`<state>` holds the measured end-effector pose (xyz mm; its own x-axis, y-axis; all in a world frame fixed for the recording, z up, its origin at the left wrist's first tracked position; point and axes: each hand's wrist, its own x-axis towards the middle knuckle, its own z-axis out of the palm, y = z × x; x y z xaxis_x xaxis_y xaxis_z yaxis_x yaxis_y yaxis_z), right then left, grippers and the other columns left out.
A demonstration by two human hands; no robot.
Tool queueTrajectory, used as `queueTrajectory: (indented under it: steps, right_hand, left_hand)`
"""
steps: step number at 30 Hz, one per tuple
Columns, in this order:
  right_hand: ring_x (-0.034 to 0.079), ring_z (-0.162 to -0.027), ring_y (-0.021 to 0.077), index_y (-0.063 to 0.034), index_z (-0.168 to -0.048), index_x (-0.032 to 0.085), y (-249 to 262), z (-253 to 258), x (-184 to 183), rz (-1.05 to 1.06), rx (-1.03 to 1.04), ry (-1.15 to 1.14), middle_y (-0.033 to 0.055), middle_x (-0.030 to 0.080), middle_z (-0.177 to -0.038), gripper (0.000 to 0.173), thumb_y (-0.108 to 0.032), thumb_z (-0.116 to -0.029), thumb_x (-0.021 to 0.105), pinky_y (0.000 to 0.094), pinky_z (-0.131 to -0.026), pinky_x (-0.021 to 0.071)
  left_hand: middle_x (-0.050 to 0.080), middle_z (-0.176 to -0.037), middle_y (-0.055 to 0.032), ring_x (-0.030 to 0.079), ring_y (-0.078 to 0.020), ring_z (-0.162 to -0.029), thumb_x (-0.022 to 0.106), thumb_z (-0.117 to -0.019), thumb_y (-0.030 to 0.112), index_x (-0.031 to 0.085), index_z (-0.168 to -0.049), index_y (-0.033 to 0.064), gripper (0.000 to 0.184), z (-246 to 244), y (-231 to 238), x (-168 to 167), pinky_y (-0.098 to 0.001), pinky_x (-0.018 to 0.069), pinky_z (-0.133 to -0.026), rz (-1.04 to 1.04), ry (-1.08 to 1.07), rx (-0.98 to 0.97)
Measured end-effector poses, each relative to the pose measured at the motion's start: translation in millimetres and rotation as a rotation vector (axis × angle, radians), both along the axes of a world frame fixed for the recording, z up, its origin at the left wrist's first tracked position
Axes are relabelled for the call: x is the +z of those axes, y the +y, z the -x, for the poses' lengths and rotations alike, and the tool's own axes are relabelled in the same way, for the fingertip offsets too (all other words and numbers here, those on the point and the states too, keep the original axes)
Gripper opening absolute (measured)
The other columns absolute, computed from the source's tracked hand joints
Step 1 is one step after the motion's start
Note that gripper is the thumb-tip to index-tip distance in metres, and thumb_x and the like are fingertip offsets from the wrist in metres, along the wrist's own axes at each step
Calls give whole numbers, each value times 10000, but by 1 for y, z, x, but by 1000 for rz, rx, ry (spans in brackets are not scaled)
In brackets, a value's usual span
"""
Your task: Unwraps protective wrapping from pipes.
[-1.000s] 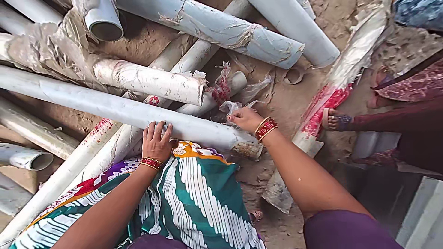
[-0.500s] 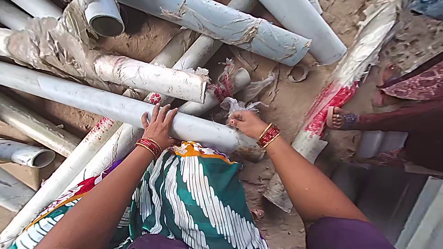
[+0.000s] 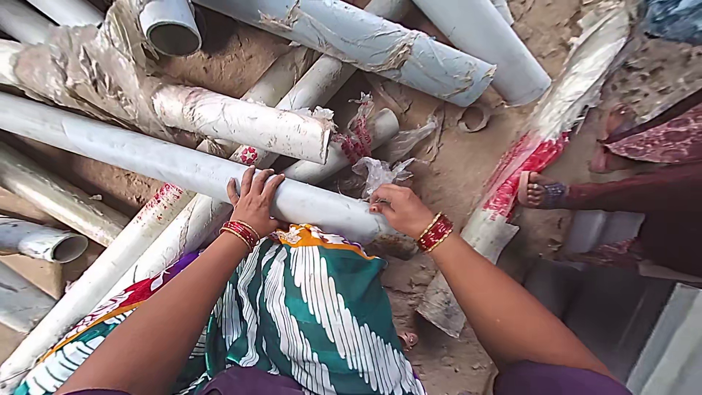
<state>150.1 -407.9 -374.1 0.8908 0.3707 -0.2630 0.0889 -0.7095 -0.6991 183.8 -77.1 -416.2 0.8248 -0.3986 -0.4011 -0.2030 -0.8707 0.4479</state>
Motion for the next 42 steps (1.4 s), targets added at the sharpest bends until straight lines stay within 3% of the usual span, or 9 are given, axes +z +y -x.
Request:
queueTrajectory:
  steps: [5,8,13,19,28,31,34,36,42]
  right_hand:
    - [687,-1023,446,116,-1021,691,8,-25,4,136,-98,115,297,694,-1048,144,-7,-979,630,584,-928,527]
    - [673,-1028,330,48,-997,739,-2,-28,11,-13,-43,281,217,708,-1048,110,-36,-935,706,516,-938,514]
    - [690,-956,233,25,-869,771,-9,2,-3,-175,-88,76,168,730,-972,45,-2,-834,767,385,-888,551]
    - [706,-917,427,105,-901,687,11,3,-6,82,31,-78,264,695,-916,50,70,-908,651,538,-870,564]
    - [672,-1058,473,134,-1023,670,29,-21,-4,306,-161,127,318,678,-1055,165,-11,-997,597,586,-956,516]
    - [682,-985,347,90,-1066,696,19,-32,-1,136,-324,348,249,702,-1029,204,-73,-1040,577,517,-913,518]
    - [621,-846,65,-7,-1035,707,-3,-27,-8,-225,-326,446,39,684,-944,231,-152,-1053,528,280,-809,522]
    - [638,-1073,146,17,-1141,731,-9,-24,-9,-251,-142,422,122,698,-1152,235,-121,-974,641,351,-972,507]
    - [711,-874,296,73,-873,728,13,-17,-17,-86,-49,14,208,725,-898,46,69,-873,683,445,-848,564]
  left_hand:
    - [414,-1599,-168,212,-515,-1521,979,-562,229,506,-1508,154,1061,7,4,-6,-828,98,-1110,6,-52,-8]
    - [397,-1615,-158,196,-508,-1530,973,-596,221,502,-1514,171,1032,2,2,1,-830,73,-1108,-10,-11,-5]
    - [410,-1601,-178,204,-532,-1517,977,-567,240,511,-1507,158,1052,2,4,-4,-846,62,-1093,30,-22,-12]
    - [413,-1604,-158,201,-518,-1523,976,-565,243,505,-1511,166,1060,1,4,-4,-839,65,-1099,20,-29,-25]
    - [426,-1598,-150,205,-528,-1519,964,-592,264,494,-1522,157,1048,-3,3,-10,-842,73,-1094,25,-48,-22]
    - [428,-1599,-141,206,-511,-1525,978,-578,311,500,-1517,159,1065,-5,3,-8,-835,67,-1101,33,-37,-17]
    - [451,-1579,-148,228,-528,-1509,973,-558,253,535,-1486,158,1030,1,8,-13,-848,73,-1087,77,-91,15]
    - [454,-1575,-155,234,-536,-1503,973,-553,239,539,-1482,160,1028,3,9,-15,-853,73,-1082,88,-107,22]
    - [433,-1596,-138,215,-513,-1520,987,-557,300,512,-1509,167,1073,-1,8,-15,-840,60,-1097,76,-84,2]
